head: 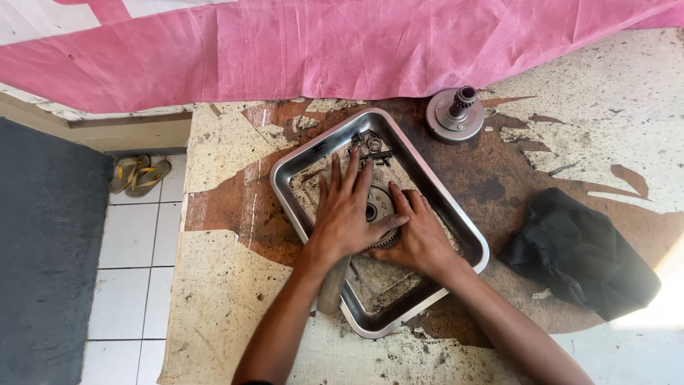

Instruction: Cleaning and inspecting a gear assembly in a metal tray on a workbench.

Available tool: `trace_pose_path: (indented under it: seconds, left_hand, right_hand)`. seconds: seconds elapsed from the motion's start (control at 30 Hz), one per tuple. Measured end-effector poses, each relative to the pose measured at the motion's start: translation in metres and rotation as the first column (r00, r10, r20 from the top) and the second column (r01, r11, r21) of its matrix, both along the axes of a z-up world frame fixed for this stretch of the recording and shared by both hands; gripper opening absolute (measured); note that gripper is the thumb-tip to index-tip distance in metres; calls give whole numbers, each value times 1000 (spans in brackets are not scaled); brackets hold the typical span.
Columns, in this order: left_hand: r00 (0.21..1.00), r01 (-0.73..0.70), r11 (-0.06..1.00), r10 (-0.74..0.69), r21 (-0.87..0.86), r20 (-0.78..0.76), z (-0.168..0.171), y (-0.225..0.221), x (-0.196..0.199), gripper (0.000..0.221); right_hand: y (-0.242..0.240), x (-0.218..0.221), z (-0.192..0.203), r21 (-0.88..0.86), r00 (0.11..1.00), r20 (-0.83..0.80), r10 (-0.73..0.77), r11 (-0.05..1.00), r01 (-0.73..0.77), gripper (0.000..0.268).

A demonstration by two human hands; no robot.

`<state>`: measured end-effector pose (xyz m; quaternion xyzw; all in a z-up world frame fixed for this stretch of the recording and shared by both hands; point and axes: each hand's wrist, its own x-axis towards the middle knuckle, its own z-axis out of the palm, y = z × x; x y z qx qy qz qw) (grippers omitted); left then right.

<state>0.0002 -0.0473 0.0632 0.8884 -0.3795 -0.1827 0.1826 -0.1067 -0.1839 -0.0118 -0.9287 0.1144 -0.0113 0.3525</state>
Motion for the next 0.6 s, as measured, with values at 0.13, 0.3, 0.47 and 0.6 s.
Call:
trace_pose_path:
  seconds: [0.13,0.3,0.47,0.6]
  left_hand:
    - [997,74,997,-74,-13,26,-15,-5,15,123]
    - [997,76,997,-76,11,-9,-6,26,-12,132]
    - [996,82,996,-81,47,-28,3,33,-18,125]
    - [998,57,998,-57,0,12,-3,-2,6,128]
  right_hand:
    - [-1,2,9,49,1000,14,9,999,-10,132]
    - [-8,2,-1,10,1000,11,16,1000,-16,134]
    - [-12,3,-8,14,999,8,40,999,-40,139]
    - [-1,6,23,9,998,21,61,998,-61,131]
